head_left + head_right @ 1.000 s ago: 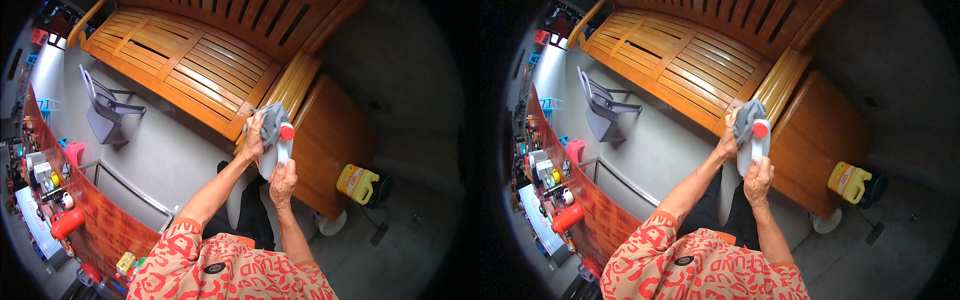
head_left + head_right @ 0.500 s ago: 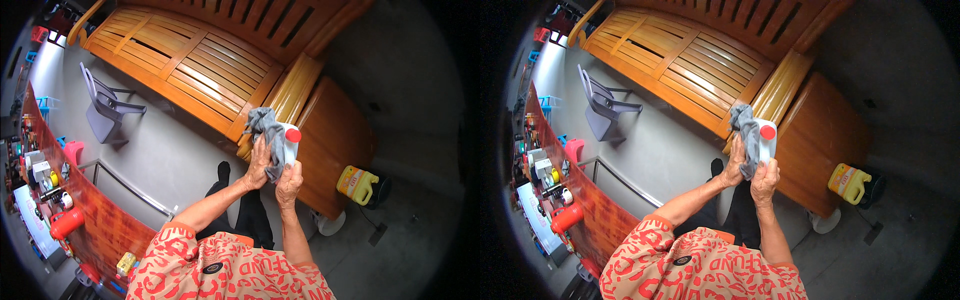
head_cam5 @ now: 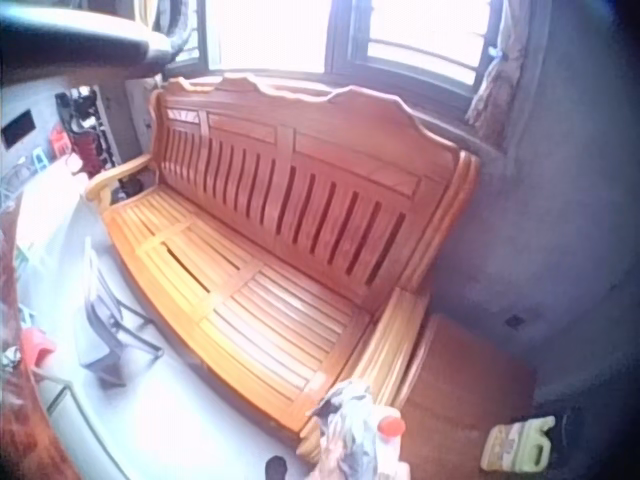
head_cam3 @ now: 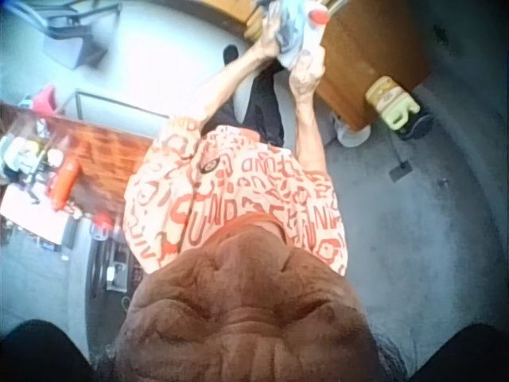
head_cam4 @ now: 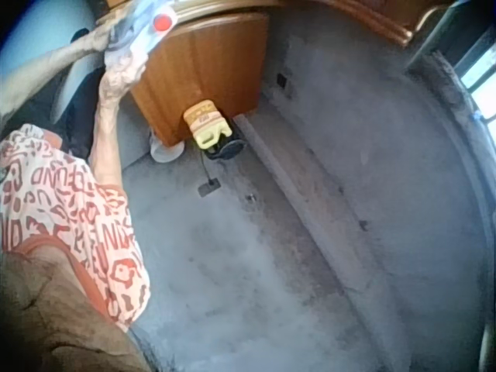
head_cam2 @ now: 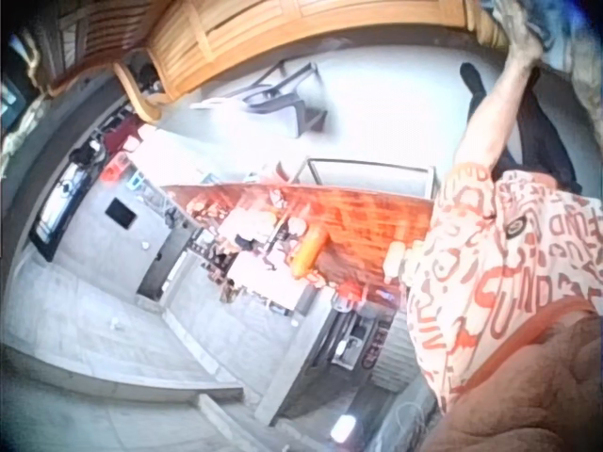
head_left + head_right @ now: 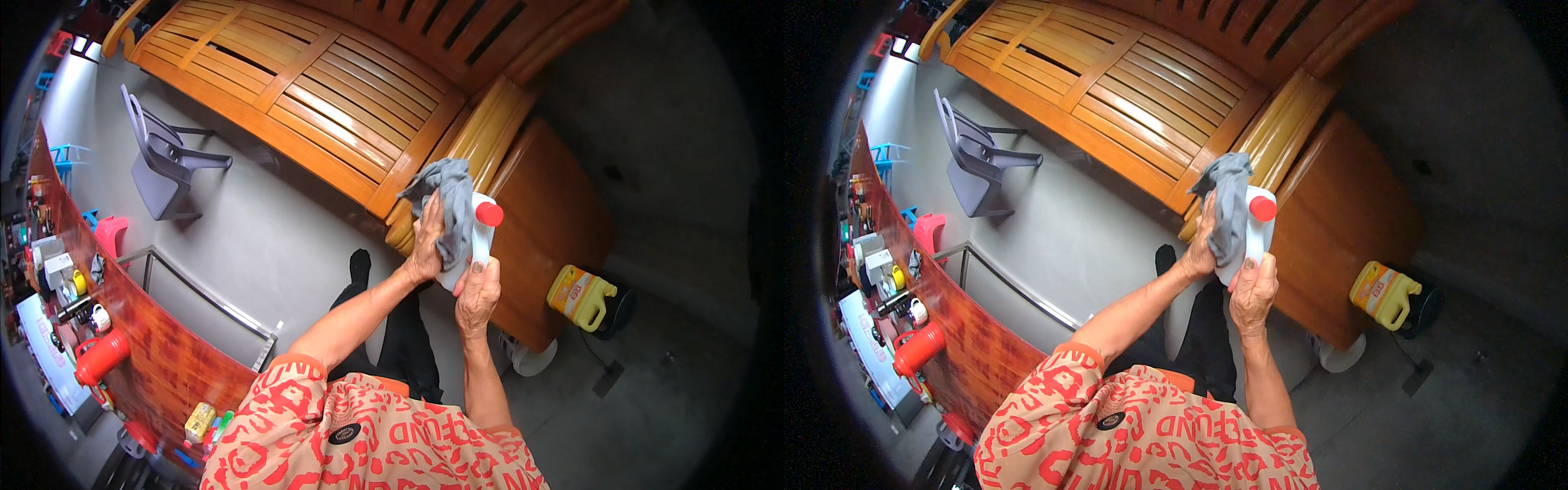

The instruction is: The person wipes a wooden table with a cloth, then cleans a yellow plastic container and a white plastic container with the same cloth. The person returns to wiping the table surface.

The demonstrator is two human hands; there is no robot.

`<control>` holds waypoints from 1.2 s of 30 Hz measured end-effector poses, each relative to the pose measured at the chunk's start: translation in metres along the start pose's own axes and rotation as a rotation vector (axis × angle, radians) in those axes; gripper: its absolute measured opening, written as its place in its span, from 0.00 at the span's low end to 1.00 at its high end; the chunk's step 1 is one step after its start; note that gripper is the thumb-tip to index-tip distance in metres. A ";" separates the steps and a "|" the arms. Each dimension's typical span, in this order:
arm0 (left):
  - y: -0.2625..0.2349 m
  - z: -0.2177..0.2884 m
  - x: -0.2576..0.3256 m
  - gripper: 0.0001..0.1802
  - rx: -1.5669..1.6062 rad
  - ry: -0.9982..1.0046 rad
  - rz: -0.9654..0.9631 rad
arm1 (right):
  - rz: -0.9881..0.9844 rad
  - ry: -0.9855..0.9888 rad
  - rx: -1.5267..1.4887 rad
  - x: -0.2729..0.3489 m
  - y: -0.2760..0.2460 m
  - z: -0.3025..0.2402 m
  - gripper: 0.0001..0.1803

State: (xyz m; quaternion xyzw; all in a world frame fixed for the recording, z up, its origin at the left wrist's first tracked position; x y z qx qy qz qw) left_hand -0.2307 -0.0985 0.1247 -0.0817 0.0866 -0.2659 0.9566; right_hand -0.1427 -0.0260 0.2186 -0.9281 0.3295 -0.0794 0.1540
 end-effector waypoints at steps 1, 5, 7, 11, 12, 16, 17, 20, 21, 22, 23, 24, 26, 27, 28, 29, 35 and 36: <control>0.000 -0.003 -0.009 0.43 0.003 0.003 -0.027 | 0.001 0.008 -0.005 -0.001 0.000 -0.001 0.18; 0.005 -0.013 -0.035 0.37 0.031 -0.041 -0.074 | 0.036 0.013 -0.004 -0.004 0.001 -0.003 0.17; 0.007 -0.013 -0.040 0.36 -0.015 -0.111 -0.080 | 0.073 0.021 0.000 -0.006 0.000 -0.005 0.18; 0.008 -0.029 -0.020 0.43 -0.018 0.003 0.005 | 0.089 -0.006 0.012 -0.007 0.004 -0.006 0.18; 0.007 -0.020 -0.011 0.45 -0.036 0.009 0.022 | 0.098 0.001 0.008 -0.007 0.003 -0.002 0.17; 0.009 0.010 0.033 0.53 -0.032 -0.110 -0.055 | 0.125 0.014 -0.031 -0.001 -0.002 -0.001 0.16; 0.008 0.012 0.046 0.55 -0.032 -0.150 -0.068 | 0.103 -0.012 -0.031 0.000 0.000 -0.001 0.16; 0.012 0.004 0.069 0.61 -0.016 -0.182 -0.079 | 0.030 -0.002 -0.022 0.004 0.001 0.001 0.15; 0.011 0.005 0.068 0.61 -0.021 -0.181 -0.089 | 0.027 -0.017 0.015 0.006 -0.001 0.004 0.15; 0.009 0.004 0.066 0.61 -0.027 -0.179 -0.100 | 0.024 -0.032 0.052 0.007 -0.002 0.009 0.15; 0.007 0.005 0.063 0.61 -0.033 -0.179 -0.112 | 0.021 -0.046 0.088 0.008 -0.003 0.011 0.15; 0.002 0.013 0.055 0.61 -0.030 -0.161 -0.107 | 0.011 -0.041 0.101 0.008 -0.004 0.013 0.15; 0.005 0.006 0.056 0.61 -0.056 -0.192 -0.090 | -0.011 -0.032 0.128 0.009 -0.004 0.014 0.15; 0.007 -0.001 0.057 0.61 -0.070 -0.207 -0.075 | -0.026 -0.055 0.119 0.009 -0.002 0.012 0.16; 0.007 -0.007 0.066 0.62 -0.069 -0.098 0.091 | -0.039 -0.078 0.111 0.009 0.000 0.011 0.17; 0.012 -0.021 0.067 0.61 -0.017 -0.131 0.089 | -0.048 -0.098 0.107 0.008 0.000 0.012 0.19; 0.018 -0.072 0.031 0.49 0.127 -0.244 0.003 | -0.087 -0.013 0.126 0.010 0.002 0.009 0.18; 0.014 -0.070 0.017 0.46 0.129 -0.233 -0.013 | -0.077 -0.011 0.129 0.010 0.000 0.011 0.18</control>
Point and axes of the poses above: each hand's wrist, its own x-axis away from the middle knuckle, its own y-axis out of the palm, z = x × y, the point moved 8 cm from there along -x, towards the middle knuckle, and after that the axes turned 6 degrees about -x, right-handed, at the moved point
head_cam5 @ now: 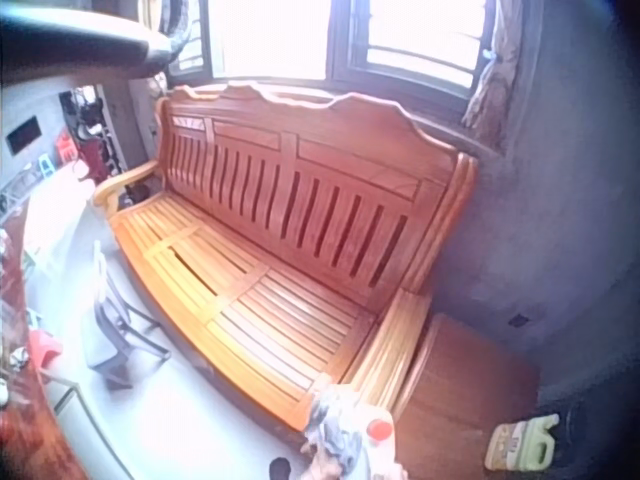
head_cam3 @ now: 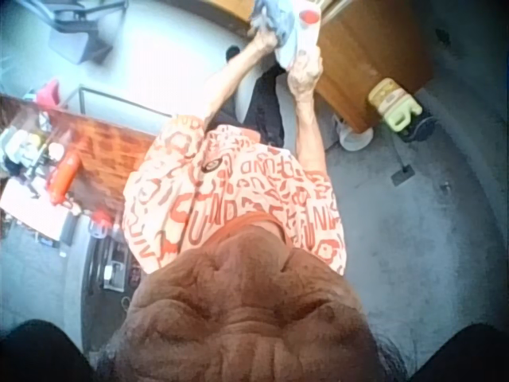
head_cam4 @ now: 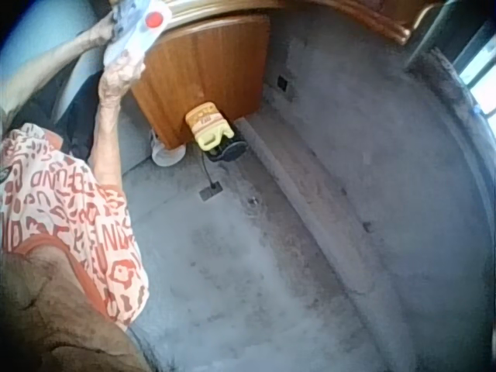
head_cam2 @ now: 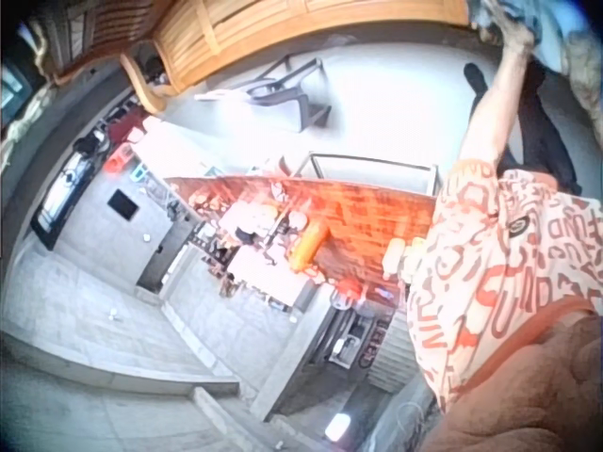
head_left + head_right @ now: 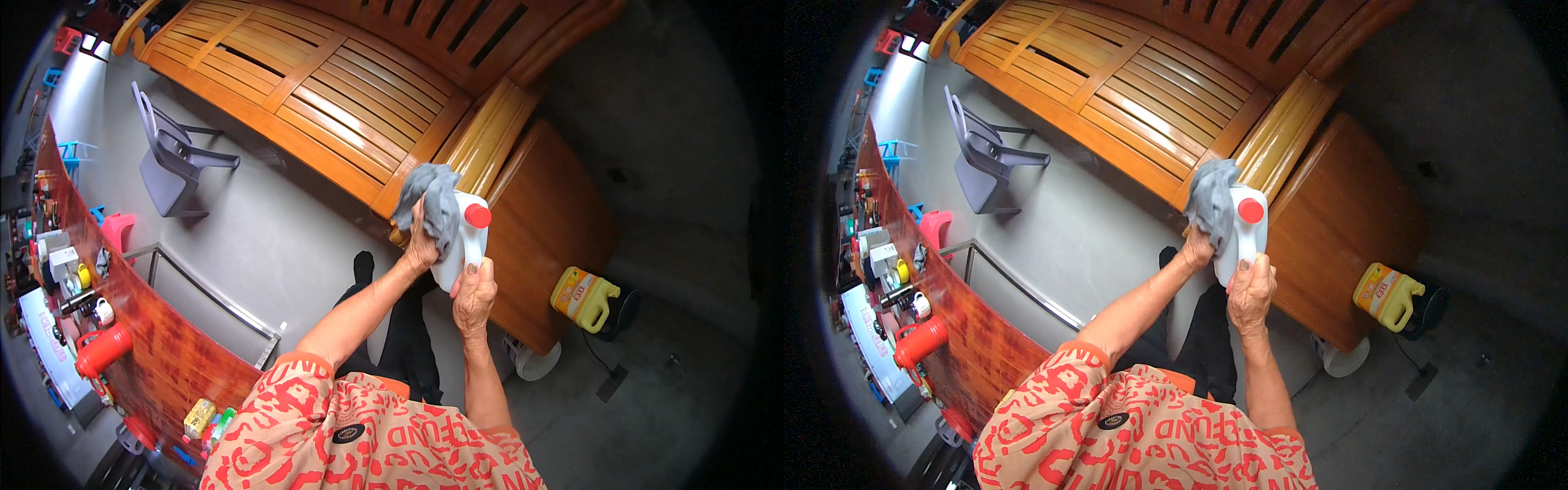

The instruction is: The person wipes a wooden table with a cloth, then cleans a yellow plastic container and a white plastic container with the same cloth. The person returns to wiping the table surface.

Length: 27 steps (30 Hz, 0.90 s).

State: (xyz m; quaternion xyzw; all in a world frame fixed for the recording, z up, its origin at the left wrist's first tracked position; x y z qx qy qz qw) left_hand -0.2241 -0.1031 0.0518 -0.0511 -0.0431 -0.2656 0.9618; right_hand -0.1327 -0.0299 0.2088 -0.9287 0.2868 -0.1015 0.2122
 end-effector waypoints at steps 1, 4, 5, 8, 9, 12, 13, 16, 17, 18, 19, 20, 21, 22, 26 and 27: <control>-0.003 0.007 -0.011 0.42 0.003 0.007 -0.007 | 0.010 0.003 0.003 0.000 -0.001 0.002 0.18; -0.005 0.002 -0.019 0.32 0.055 -0.025 0.020 | 0.009 0.014 -0.011 0.002 0.001 0.003 0.18; -0.004 -0.005 -0.020 0.31 0.080 -0.044 0.034 | 0.007 0.018 -0.018 0.001 0.001 0.003 0.18; 0.008 -0.029 -0.015 0.29 0.128 -0.080 -0.076 | 0.031 0.010 0.005 0.002 -0.001 0.006 0.18; 0.014 -0.037 -0.014 0.29 0.143 -0.099 -0.120 | 0.045 -0.027 0.021 0.003 -0.003 0.006 0.18; 0.026 -0.077 -0.008 0.27 0.411 -0.235 -0.042 | 0.046 -0.074 0.023 0.001 0.001 0.000 0.18; 0.031 -0.080 -0.008 0.27 0.458 -0.270 -0.022 | 0.050 -0.028 0.014 0.002 0.000 0.002 0.18; 0.024 -0.111 0.004 0.28 0.549 -0.363 0.051 | 0.020 -0.003 -0.008 0.001 0.008 -0.004 0.17; 0.017 -0.121 0.010 0.28 0.573 -0.392 0.082 | 0.001 -0.016 -0.015 0.000 0.014 -0.007 0.17; 0.029 -0.101 0.017 0.28 0.633 -0.492 0.057 | 0.023 0.005 -0.003 0.000 0.007 0.001 0.17; 0.038 -0.071 0.024 0.28 0.685 -0.590 0.027 | 0.050 0.024 0.005 0.001 -0.002 0.007 0.16; 0.035 -0.050 0.030 0.28 0.646 -0.561 0.010 | 0.050 0.030 -0.001 0.002 -0.004 0.007 0.16; 0.030 -0.031 0.036 0.28 0.607 -0.533 0.001 | 0.070 -0.027 0.020 0.002 -0.005 0.008 0.17; 0.025 -0.012 0.043 0.28 0.567 -0.504 -0.005 | 0.089 -0.083 0.040 0.002 -0.005 0.013 0.18; 0.009 0.036 0.061 0.30 0.424 -0.449 -0.138 | 0.091 -0.121 0.096 0.001 -0.003 0.013 0.16; 0.006 0.042 0.060 0.30 0.346 -0.405 -0.165 | 0.077 -0.091 0.091 0.001 -0.002 0.013 0.15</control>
Point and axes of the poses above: each hand's wrist, its own x-axis away from the middle knuckle, its own y-axis out of the palm, z = x × y, the point moved 8 cm from there along -x, towards the middle knuckle, and after that the axes turned 6 degrees about -x, right-handed, at the moved point
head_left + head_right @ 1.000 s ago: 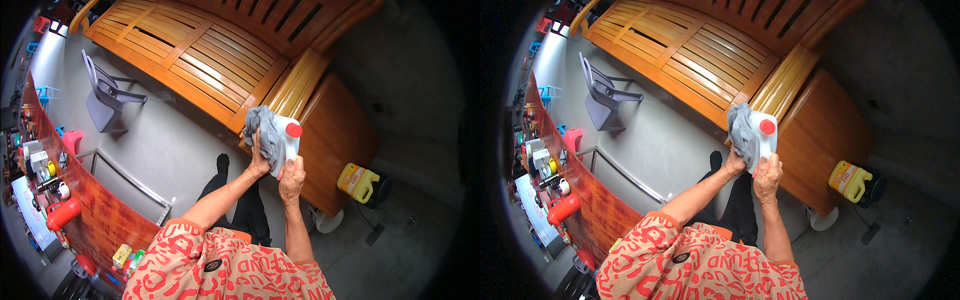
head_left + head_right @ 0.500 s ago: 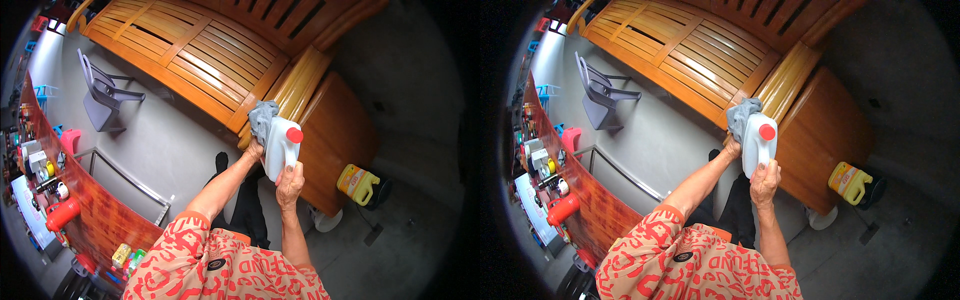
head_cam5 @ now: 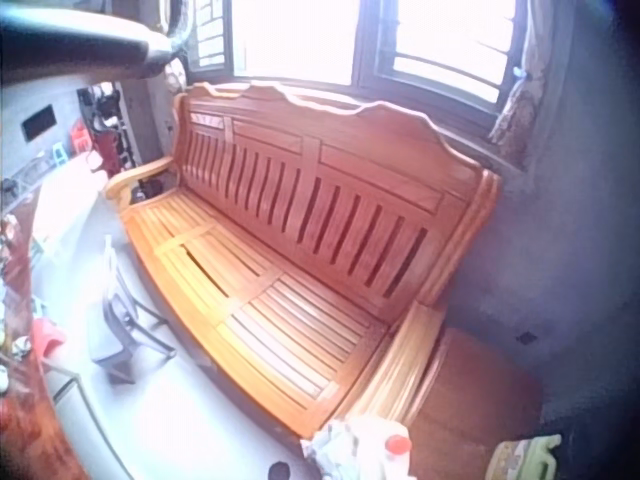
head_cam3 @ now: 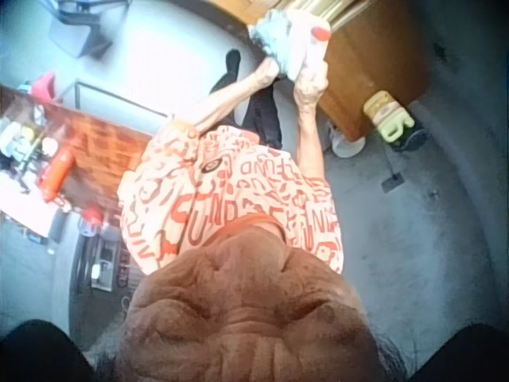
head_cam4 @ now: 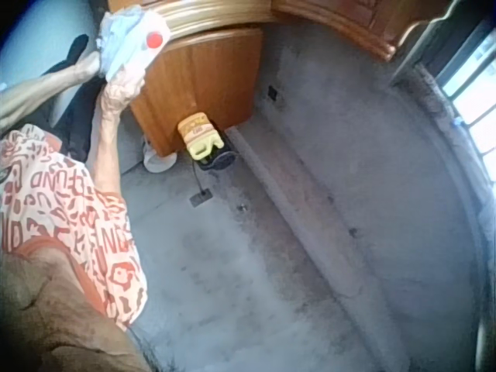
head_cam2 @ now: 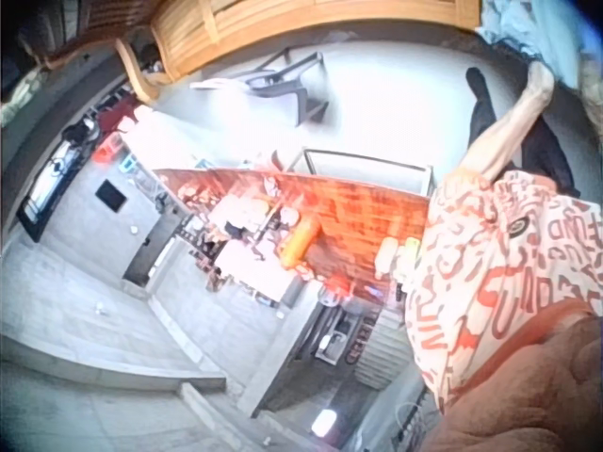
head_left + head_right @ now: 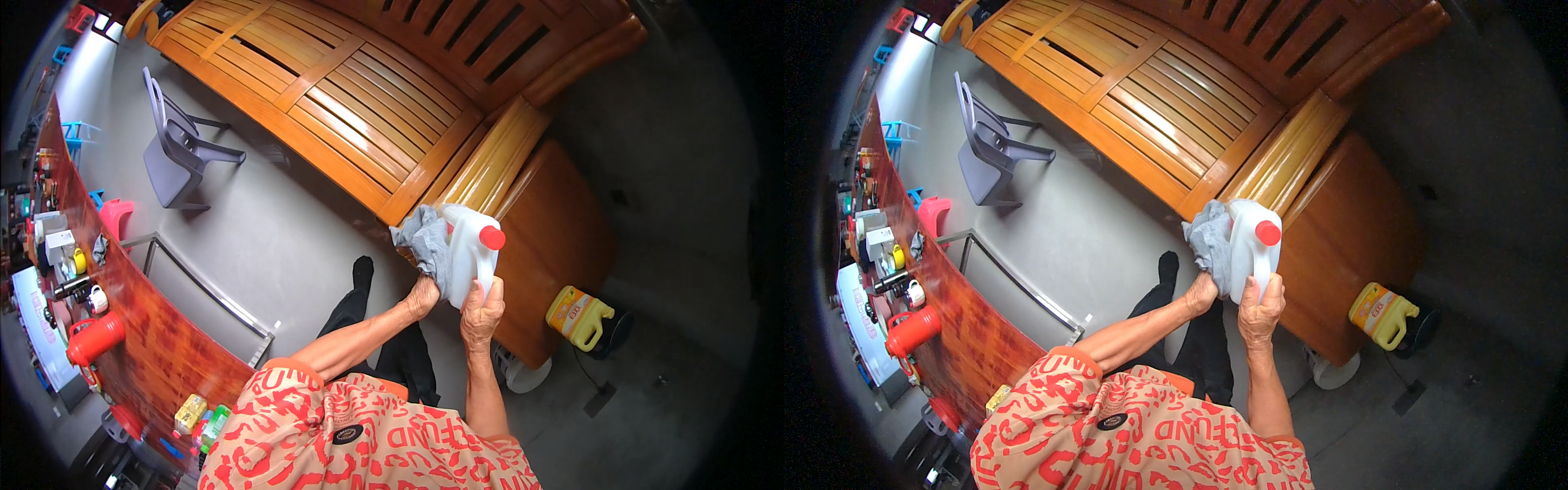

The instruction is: The person wipes a wooden table with a cloth, then cleans a yellow plastic container and a white plastic container with the same cloth. The person returns to wiping the table surface.

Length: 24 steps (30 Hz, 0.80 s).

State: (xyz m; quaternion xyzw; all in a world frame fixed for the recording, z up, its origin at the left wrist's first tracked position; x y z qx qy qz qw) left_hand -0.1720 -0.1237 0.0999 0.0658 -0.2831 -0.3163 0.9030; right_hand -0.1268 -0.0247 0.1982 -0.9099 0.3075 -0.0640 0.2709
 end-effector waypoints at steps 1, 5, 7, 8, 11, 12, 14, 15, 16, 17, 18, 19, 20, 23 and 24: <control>-0.002 0.007 0.003 0.31 -0.086 0.033 -0.019 | -0.029 0.067 -0.029 0.002 0.000 0.000 0.13; -0.009 0.018 -0.018 0.39 -0.338 0.096 -0.075 | -0.092 0.122 -0.029 0.012 0.002 0.003 0.12; -0.025 0.029 -0.038 0.43 -0.382 0.345 0.012 | -0.095 0.057 -0.029 0.017 0.006 -0.003 0.12; -0.029 0.047 -0.045 0.43 -0.501 0.525 0.049 | -0.070 0.028 -0.030 0.022 0.005 -0.003 0.11; -0.019 0.054 -0.072 0.38 -0.618 0.453 -0.113 | -0.040 0.079 -0.064 0.034 0.008 0.003 0.11; -0.014 0.056 -0.078 0.36 -0.642 0.464 -0.163 | -0.025 0.096 -0.078 0.035 0.007 0.005 0.11; 0.002 0.069 -0.092 0.31 -0.624 0.411 -0.309 | 0.006 0.133 -0.107 0.038 0.004 0.011 0.11; 0.008 0.088 -0.091 0.27 -0.641 0.412 -0.357 | 0.002 0.132 -0.095 0.039 0.004 0.011 0.11; 0.014 0.108 -0.090 0.23 -0.656 0.414 -0.405 | -0.003 0.130 -0.081 0.040 0.004 0.010 0.11; 0.018 0.108 -0.093 0.24 -0.669 0.268 -0.487 | 0.008 0.088 -0.060 0.040 0.004 0.007 0.11; 0.021 0.101 -0.096 0.24 -0.680 0.120 -0.567 | 0.020 0.048 -0.040 0.040 0.003 0.004 0.11; 0.020 0.092 -0.105 0.25 -0.772 0.110 -0.530 | 0.046 -0.032 -0.013 0.038 0.003 -0.002 0.13; 0.024 0.089 -0.106 0.24 -0.695 0.020 -0.576 | 0.077 -0.063 -0.002 0.038 0.004 -0.007 0.13; 0.027 0.073 -0.115 0.21 -0.478 -0.125 -0.582 | 0.153 -0.115 0.039 0.038 0.004 -0.014 0.14; 0.026 0.070 -0.121 0.19 -0.421 -0.090 -0.519 | 0.181 -0.125 0.057 0.037 0.002 -0.015 0.14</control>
Point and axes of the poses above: each hand's wrist, its own x-axis away from the middle knuckle, its own y-axis out of the palm, z = x × y, the point moved 8 cm from there along -x, towards the middle knuckle, and after that the axes turned 6 degrees about -x, right-handed, at the moved point
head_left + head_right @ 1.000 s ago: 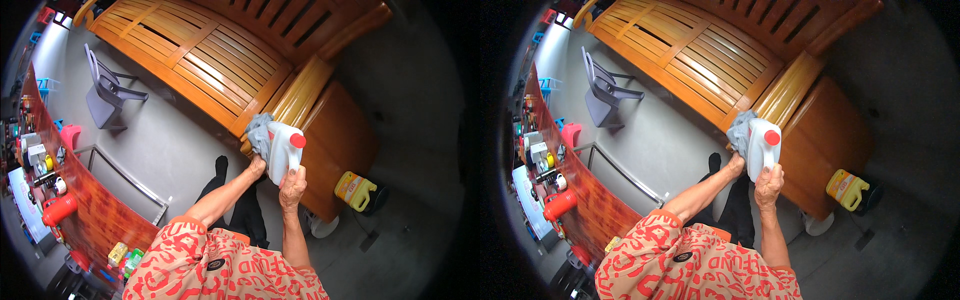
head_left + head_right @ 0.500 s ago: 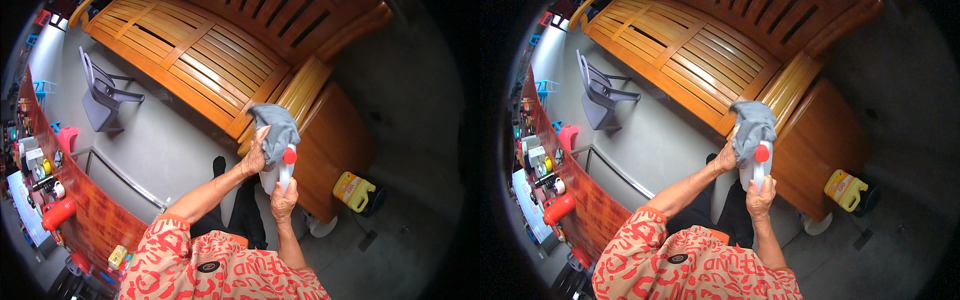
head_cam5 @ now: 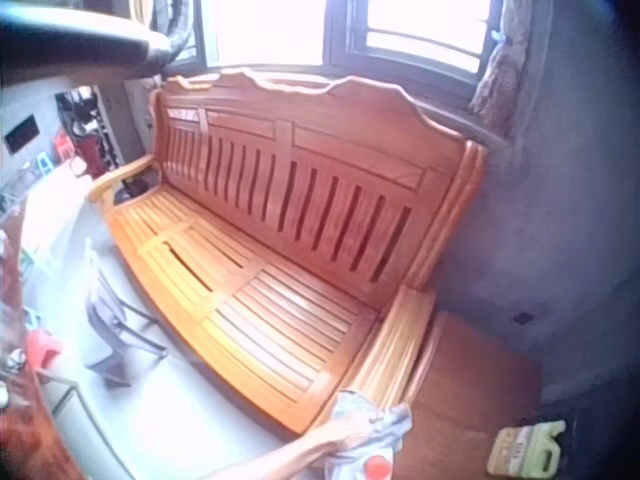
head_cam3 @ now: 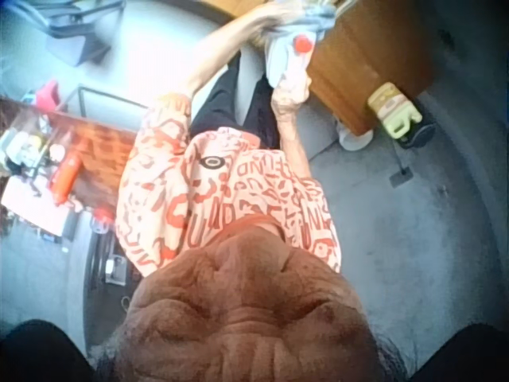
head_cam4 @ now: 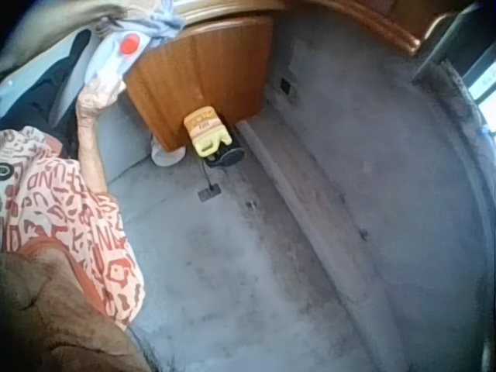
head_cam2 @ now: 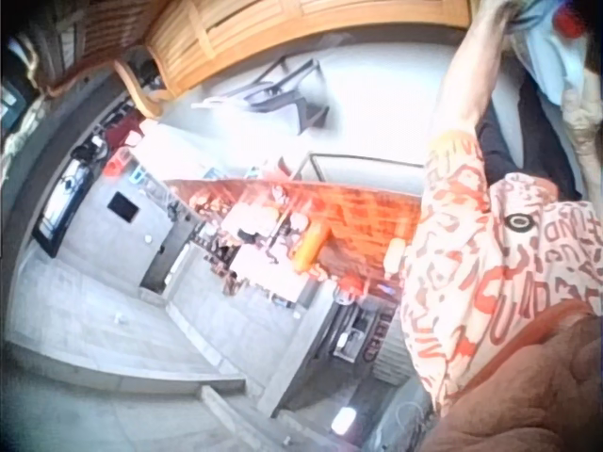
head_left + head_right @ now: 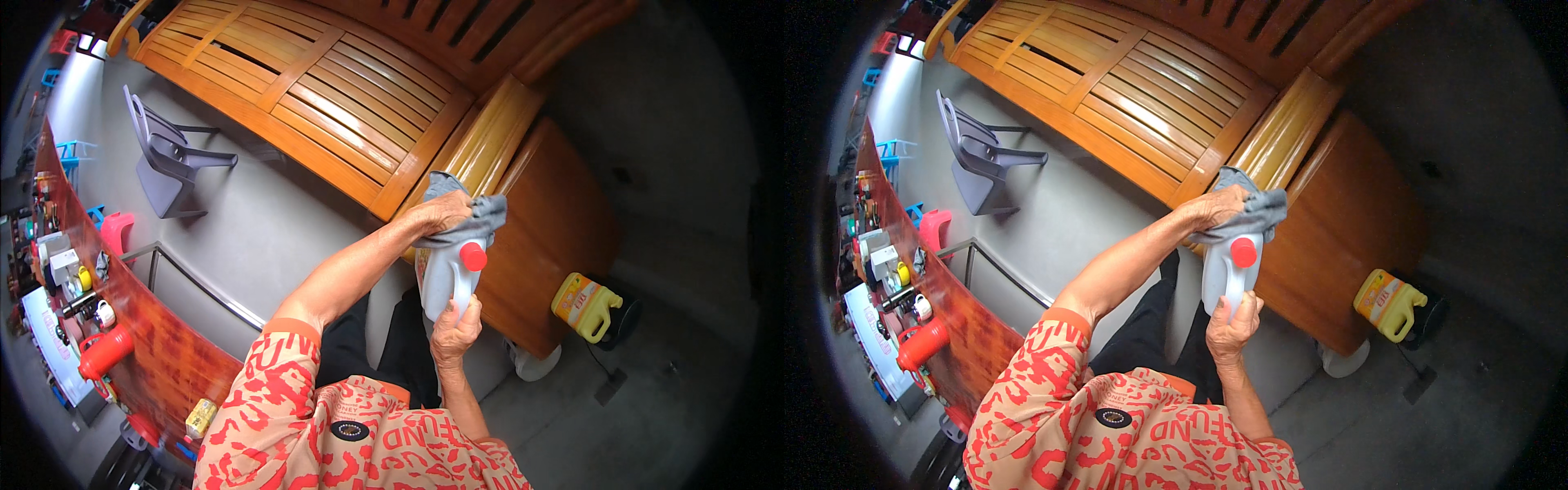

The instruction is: The person wipes a wooden table with a cloth, then cleans a yellow plastic container and a white plastic container with the same cloth. The person returns to wiping the table surface.

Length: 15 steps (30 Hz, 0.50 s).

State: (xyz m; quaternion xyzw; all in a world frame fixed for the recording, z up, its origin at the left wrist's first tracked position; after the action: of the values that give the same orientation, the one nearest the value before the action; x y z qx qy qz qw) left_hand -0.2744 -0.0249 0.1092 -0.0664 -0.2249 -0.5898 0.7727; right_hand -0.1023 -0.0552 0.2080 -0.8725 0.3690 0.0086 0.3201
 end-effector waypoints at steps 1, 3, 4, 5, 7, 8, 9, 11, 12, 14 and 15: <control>-0.001 0.001 0.001 0.18 0.080 0.117 0.006 | -0.013 0.026 -0.029 -0.001 0.001 -0.001 0.13; -0.004 0.017 0.024 0.14 0.264 0.149 0.025 | -0.033 0.082 -0.076 -0.004 -0.002 -0.002 0.12; -0.002 0.012 0.021 0.14 0.380 0.218 0.056 | -0.035 0.104 -0.068 -0.004 -0.002 0.001 0.12; -0.003 -0.006 0.017 0.14 0.497 0.289 0.102 | -0.046 0.121 -0.067 -0.004 -0.001 0.001 0.12; -0.010 -0.059 0.000 0.19 0.445 0.351 0.223 | -0.051 0.137 -0.060 -0.004 -0.001 0.002 0.12; -0.012 -0.099 -0.009 0.20 0.320 0.282 0.332 | -0.047 0.132 -0.060 -0.004 -0.001 0.002 0.12; -0.011 -0.139 -0.014 0.21 0.194 0.211 0.444 | -0.046 0.125 -0.065 -0.005 0.000 0.001 0.12; -0.007 -0.152 -0.010 0.25 0.140 0.170 0.489 | -0.033 0.168 -0.057 -0.005 0.000 0.006 0.12; -0.003 -0.155 -0.007 0.27 0.113 0.150 0.506 | -0.021 0.191 -0.050 -0.005 0.000 0.008 0.12; 0.010 -0.145 0.012 0.26 0.277 0.256 0.754 | 0.029 0.229 -0.046 -0.012 -0.006 0.012 0.13; 0.016 -0.162 0.013 0.28 0.322 0.203 0.710 | 0.034 0.240 -0.064 -0.017 -0.004 0.009 0.13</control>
State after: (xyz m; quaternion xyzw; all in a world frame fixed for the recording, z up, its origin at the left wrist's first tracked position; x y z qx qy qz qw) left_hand -0.2132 -0.0912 -0.0264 0.0407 -0.2000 -0.2470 0.9473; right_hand -0.1103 -0.0367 0.2078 -0.8707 0.4188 -0.0786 0.2456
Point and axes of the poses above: each hand's wrist, its own x-axis away from the middle knuckle, its own y-axis out of the palm, z = x × y, the point moved 8 cm from there along -x, towards the middle knuckle, and after that the axes turned 6 degrees about -x, right-handed, at the moved point
